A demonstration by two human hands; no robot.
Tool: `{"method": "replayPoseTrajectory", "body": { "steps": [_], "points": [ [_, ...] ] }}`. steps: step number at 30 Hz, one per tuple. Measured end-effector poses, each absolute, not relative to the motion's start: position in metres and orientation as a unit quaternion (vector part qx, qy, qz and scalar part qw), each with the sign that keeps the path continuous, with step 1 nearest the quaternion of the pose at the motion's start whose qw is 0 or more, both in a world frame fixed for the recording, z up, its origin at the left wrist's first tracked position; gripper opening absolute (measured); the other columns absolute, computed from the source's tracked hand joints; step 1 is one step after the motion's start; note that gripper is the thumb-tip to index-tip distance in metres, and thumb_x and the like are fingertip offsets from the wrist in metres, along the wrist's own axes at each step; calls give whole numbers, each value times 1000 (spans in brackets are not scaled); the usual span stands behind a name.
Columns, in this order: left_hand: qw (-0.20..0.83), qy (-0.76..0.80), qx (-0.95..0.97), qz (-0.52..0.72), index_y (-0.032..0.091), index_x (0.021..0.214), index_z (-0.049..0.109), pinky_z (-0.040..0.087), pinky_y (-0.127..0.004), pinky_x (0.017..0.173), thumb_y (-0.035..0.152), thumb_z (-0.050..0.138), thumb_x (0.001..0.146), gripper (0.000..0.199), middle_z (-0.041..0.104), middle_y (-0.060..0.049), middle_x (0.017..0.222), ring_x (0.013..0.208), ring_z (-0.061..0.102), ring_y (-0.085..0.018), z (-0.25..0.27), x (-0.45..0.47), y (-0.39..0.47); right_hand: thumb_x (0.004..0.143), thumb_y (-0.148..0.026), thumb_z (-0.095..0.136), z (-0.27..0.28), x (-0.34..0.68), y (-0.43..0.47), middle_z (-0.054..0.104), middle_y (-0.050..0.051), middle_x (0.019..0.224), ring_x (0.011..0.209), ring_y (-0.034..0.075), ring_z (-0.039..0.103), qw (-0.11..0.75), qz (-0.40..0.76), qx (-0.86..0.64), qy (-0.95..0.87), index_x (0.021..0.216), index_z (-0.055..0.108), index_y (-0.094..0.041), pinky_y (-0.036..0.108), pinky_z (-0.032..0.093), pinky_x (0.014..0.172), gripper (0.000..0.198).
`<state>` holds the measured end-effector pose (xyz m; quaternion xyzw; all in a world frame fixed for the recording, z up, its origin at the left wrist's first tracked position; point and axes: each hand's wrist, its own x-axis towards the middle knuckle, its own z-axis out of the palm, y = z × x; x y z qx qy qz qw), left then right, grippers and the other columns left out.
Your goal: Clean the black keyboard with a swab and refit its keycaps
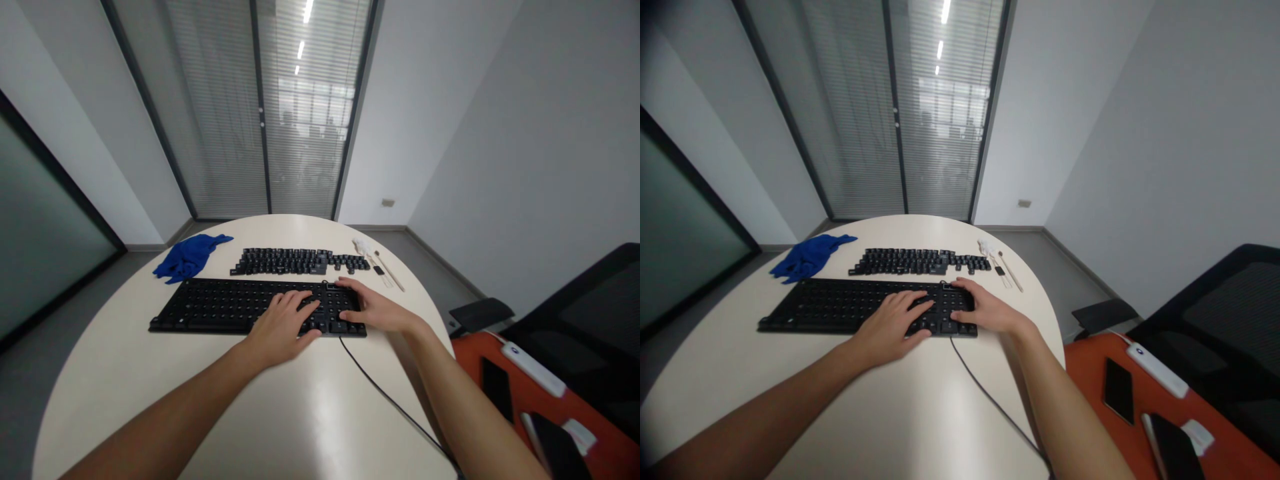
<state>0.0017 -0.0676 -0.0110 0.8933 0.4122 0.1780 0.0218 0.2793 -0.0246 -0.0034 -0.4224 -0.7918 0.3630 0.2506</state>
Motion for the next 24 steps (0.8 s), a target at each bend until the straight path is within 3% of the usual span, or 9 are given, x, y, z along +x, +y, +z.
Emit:
{"method": "replayPoseTrajectory", "body": {
  "steps": [3,7,15,20,24],
  "points": [
    [17,414,893,175,19,142,55,37,-53,111,45,59,95,53,51,-14,148,134,45,-33,-12,2,-68,79,-42,80,-2,277,-25,58,12,139,127,29,57,261,400,-427,-768,143,48,-22,50,45,112,74],
    [14,415,893,172,19,142,55,38,-53,110,46,58,96,54,51,-14,149,134,45,-33,-12,2,-68,77,-45,81,2,276,-24,61,12,134,118,28,62,245,437,-440,-745,142,47,-21,46,52,105,77],
    [10,415,895,162,19,144,54,37,-54,110,47,57,97,55,50,-15,150,135,45,-34,-11,3,-68,68,-44,86,16,275,-7,61,16,134,120,34,60,138,345,-481,-794,145,48,-15,50,48,107,91],
    [11,414,895,168,19,143,55,37,-53,111,47,58,96,55,51,-14,149,134,45,-34,-12,2,-67,61,-46,89,35,265,5,66,15,127,113,35,63,42,310,-505,-804,140,54,-16,44,53,97,91],
    [11,412,894,174,21,143,55,37,-54,110,47,58,96,53,51,-14,149,134,45,-34,-13,2,-67,59,-47,91,32,267,3,67,13,124,111,34,64,75,296,-499,-811,136,59,-18,44,53,96,88]
  ]
}}
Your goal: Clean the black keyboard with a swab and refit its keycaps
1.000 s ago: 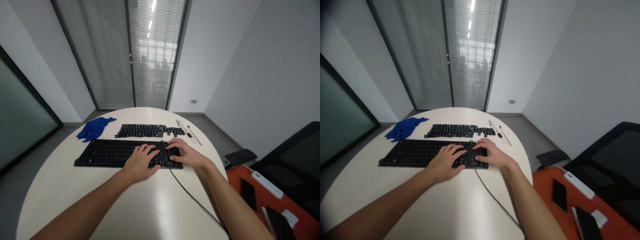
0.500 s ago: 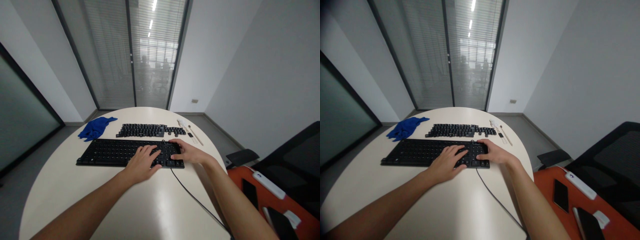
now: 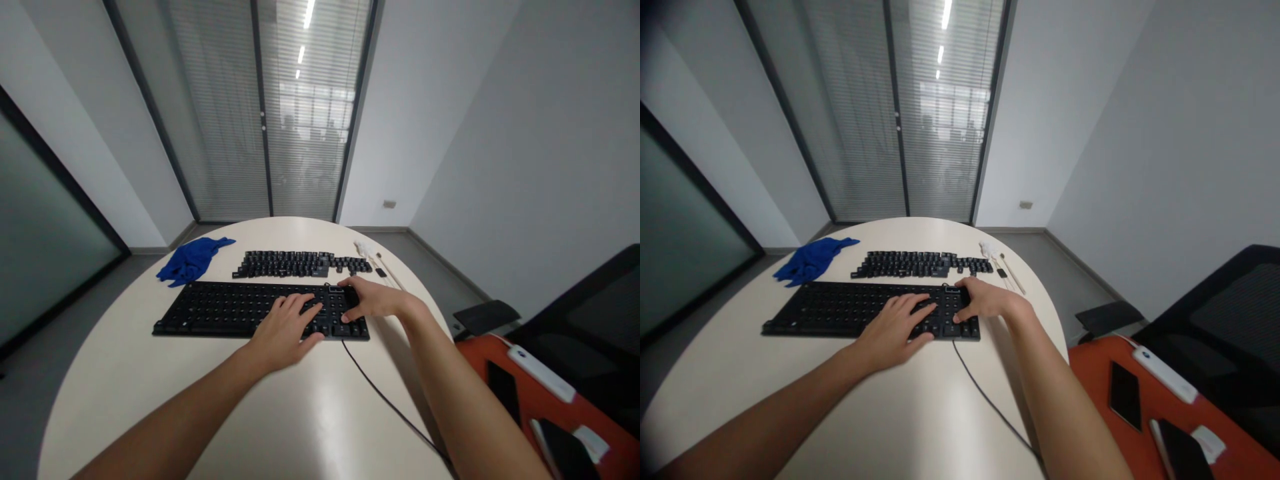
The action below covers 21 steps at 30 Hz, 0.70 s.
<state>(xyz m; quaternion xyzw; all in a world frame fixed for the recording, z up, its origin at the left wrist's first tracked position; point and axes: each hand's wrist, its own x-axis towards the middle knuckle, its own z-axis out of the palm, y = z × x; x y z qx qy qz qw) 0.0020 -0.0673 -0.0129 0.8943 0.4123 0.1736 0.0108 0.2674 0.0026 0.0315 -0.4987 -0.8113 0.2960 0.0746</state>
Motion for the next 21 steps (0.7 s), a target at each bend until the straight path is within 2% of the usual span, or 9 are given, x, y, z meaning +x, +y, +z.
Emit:
{"method": "replayPoseTrajectory", "body": {
  "steps": [3,6,9,11,15,21],
  "points": [
    [10,411,895,176,20,142,55,37,-54,110,47,58,96,54,51,-14,148,133,46,-34,-13,2,-67,67,-49,87,20,276,-6,65,13,129,115,31,63,142,308,-467,-816,139,56,-18,45,51,101,84],
    [12,407,895,181,20,142,55,37,-54,110,47,58,96,53,52,-14,148,133,46,-34,-14,1,-66,73,-51,83,10,282,-8,65,13,130,112,29,64,194,298,-452,-818,140,55,-18,43,52,98,79],
    [11,405,896,182,20,142,55,37,-54,110,46,58,96,53,51,-14,148,134,46,-34,-16,1,-66,92,-46,66,4,284,1,71,10,117,104,25,66,233,239,-473,-816,122,69,-19,40,52,92,40],
    [10,406,896,181,20,143,54,37,-54,110,47,58,96,53,52,-14,148,133,46,-34,-16,1,-66,96,-37,59,0,285,11,73,10,105,88,23,67,258,158,-516,-801,110,73,-18,37,53,82,27],
    [10,407,896,179,21,142,55,37,-54,110,46,57,96,53,51,-13,149,134,46,-33,-14,2,-67,95,-22,55,-8,286,22,70,10,108,88,22,65,254,29,-570,-781,117,72,-19,34,50,80,27],
    [12,413,895,169,20,143,55,38,-54,110,46,58,96,53,51,-14,149,134,46,-33,-12,3,-68,93,-24,61,-13,286,22,70,9,110,100,24,64,216,-9,-615,-758,115,72,-23,32,48,84,25]
  ]
}}
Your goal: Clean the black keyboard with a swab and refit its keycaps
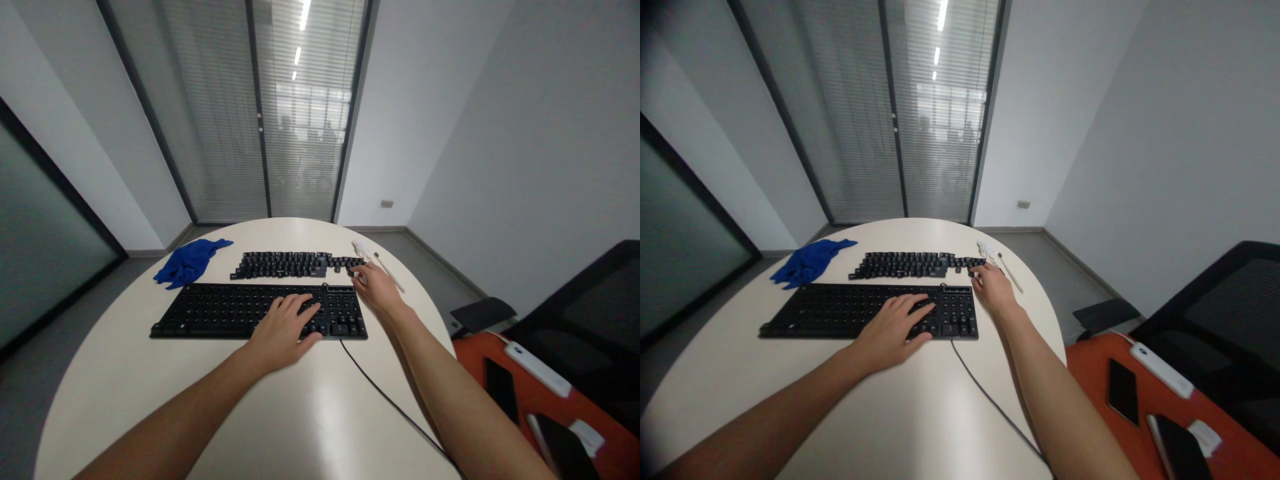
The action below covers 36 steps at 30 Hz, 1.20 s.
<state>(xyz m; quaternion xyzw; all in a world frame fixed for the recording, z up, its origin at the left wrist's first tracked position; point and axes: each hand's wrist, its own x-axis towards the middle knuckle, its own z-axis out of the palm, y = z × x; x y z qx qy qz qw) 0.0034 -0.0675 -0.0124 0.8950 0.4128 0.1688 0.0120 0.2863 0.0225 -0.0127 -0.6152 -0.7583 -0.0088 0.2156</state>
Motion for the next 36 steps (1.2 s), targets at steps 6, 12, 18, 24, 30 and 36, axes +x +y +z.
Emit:
{"method": "replayPoseTrajectory", "body": {
  "steps": [6,12,18,24,30,36],
  "points": [
    [13,411,895,173,21,143,55,37,-54,111,47,57,96,53,51,-13,149,134,46,-33,-13,3,-67,92,-26,63,-14,285,25,70,9,108,98,25,64,214,-3,-623,-752,106,70,-21,32,46,81,17],
    [13,415,895,163,22,144,54,36,-53,112,47,57,96,54,50,-12,151,135,45,-33,-13,3,-67,92,-29,61,-7,285,18,72,10,107,95,24,65,221,20,-624,-749,104,70,-20,33,46,81,17],
    [13,409,896,175,21,143,54,37,-53,110,46,58,96,53,51,-13,149,133,46,-33,-13,2,-67,91,-37,62,14,277,-3,74,6,96,82,20,65,298,189,-524,-775,100,71,-19,32,49,75,22],
    [15,408,894,183,21,142,55,38,-54,110,45,60,95,53,53,-13,147,132,47,-33,-12,2,-67,84,-32,72,23,263,-18,72,5,95,91,22,65,235,305,-373,-844,91,72,-21,36,50,87,14],
    [17,408,894,183,20,141,56,37,-54,110,45,60,95,53,52,-14,147,133,47,-34,-13,2,-67,78,-25,77,22,256,-21,68,6,109,106,24,63,215,275,-352,-869,84,74,-22,41,45,100,8],
    [17,408,895,180,20,141,56,38,-54,110,45,60,95,53,52,-15,147,133,47,-34,-13,1,-67,77,-24,77,22,254,-23,68,5,108,106,24,63,201,240,-366,-877,82,72,-22,43,42,102,7]
  ]
}}
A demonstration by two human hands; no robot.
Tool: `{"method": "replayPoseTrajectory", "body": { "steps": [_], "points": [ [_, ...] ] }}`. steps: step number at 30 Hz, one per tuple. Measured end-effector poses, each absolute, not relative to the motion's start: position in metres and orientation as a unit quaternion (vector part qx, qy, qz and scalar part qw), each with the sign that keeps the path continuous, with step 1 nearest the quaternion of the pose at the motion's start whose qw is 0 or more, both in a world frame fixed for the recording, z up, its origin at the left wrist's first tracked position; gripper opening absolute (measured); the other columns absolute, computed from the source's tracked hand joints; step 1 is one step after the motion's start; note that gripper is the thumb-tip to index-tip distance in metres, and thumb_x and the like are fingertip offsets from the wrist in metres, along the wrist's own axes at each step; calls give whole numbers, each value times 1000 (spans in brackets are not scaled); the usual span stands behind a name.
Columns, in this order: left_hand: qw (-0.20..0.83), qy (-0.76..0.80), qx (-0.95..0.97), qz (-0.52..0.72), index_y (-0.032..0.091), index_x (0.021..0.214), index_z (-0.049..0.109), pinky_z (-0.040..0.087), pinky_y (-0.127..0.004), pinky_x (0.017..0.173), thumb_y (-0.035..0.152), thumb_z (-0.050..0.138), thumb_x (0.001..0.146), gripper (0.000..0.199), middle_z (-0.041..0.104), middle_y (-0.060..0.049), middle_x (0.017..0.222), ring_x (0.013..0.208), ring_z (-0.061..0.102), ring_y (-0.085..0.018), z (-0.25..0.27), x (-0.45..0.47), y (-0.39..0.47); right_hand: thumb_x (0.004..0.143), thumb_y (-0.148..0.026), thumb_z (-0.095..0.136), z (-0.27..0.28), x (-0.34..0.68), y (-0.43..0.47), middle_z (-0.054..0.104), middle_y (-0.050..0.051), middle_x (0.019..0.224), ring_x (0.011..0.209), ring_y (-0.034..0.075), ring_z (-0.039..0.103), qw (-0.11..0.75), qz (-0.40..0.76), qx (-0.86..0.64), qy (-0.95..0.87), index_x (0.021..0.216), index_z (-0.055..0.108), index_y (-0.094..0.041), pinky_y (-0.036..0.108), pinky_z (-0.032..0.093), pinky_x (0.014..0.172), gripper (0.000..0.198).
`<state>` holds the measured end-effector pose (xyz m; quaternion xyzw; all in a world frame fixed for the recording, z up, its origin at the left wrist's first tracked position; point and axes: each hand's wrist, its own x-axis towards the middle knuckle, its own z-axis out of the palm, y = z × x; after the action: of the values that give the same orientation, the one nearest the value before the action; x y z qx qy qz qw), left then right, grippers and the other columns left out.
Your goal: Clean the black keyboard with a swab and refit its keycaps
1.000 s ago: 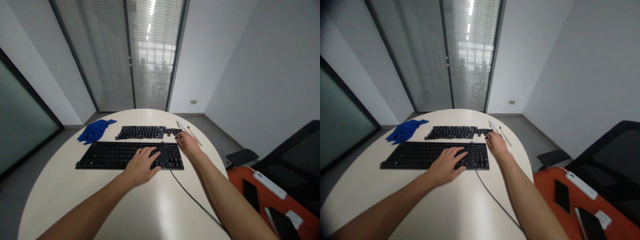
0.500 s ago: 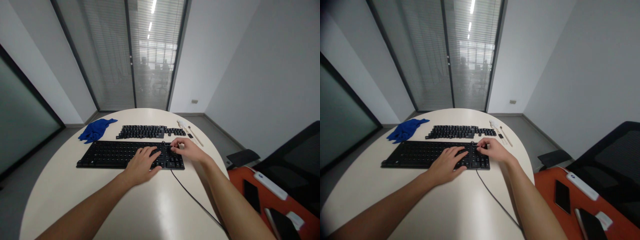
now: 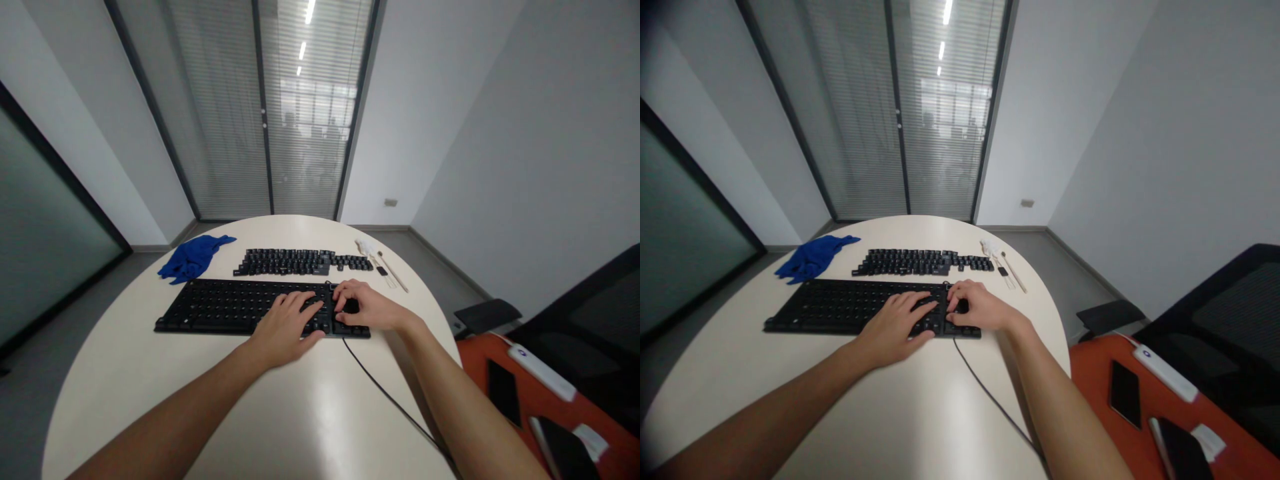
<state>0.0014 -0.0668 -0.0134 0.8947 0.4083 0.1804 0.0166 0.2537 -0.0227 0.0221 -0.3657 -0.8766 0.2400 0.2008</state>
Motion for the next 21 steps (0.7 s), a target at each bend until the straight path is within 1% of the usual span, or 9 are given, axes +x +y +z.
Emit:
{"method": "replayPoseTrajectory", "body": {
  "steps": [4,8,12,16,18,21],
  "points": [
    [11,406,893,196,19,138,58,39,-54,108,43,61,93,51,54,-15,145,131,48,-34,-11,3,-68,74,-22,78,21,252,-23,69,4,108,107,25,62,193,226,-375,-878,82,71,-22,44,41,103,10],
    [12,371,899,232,20,130,63,39,-51,107,33,64,89,43,62,-11,136,124,53,-31,-6,8,-72,72,-21,78,22,250,-24,69,3,108,106,24,63,195,220,-372,-880,81,71,-23,43,41,102,12],
    [28,337,908,247,21,126,64,42,-47,103,28,62,90,37,68,-8,123,116,58,-27,-5,13,-74,72,-19,78,24,250,-25,72,2,102,100,23,65,202,212,-357,-887,81,71,-23,40,44,98,13],
    [38,332,907,256,21,124,65,44,-46,99,28,61,91,34,69,-8,119,113,59,-27,-6,14,-73,72,-18,77,21,251,-23,73,0,95,92,21,66,209,225,-351,-885,80,69,-23,36,47,93,12],
    [42,333,906,258,21,124,65,44,-45,99,27,61,91,34,69,-8,119,113,59,-27,-7,14,-73,73,-18,77,19,252,-21,72,1,96,94,21,66,214,243,-354,-878,81,70,-23,36,47,93,12],
    [47,338,905,254,21,124,65,45,-45,98,26,61,90,34,69,-8,120,113,59,-27,-6,14,-73,73,-20,78,19,253,-21,70,3,105,103,22,64,209,254,-361,-873,83,73,-23,38,46,98,11]
  ]
}}
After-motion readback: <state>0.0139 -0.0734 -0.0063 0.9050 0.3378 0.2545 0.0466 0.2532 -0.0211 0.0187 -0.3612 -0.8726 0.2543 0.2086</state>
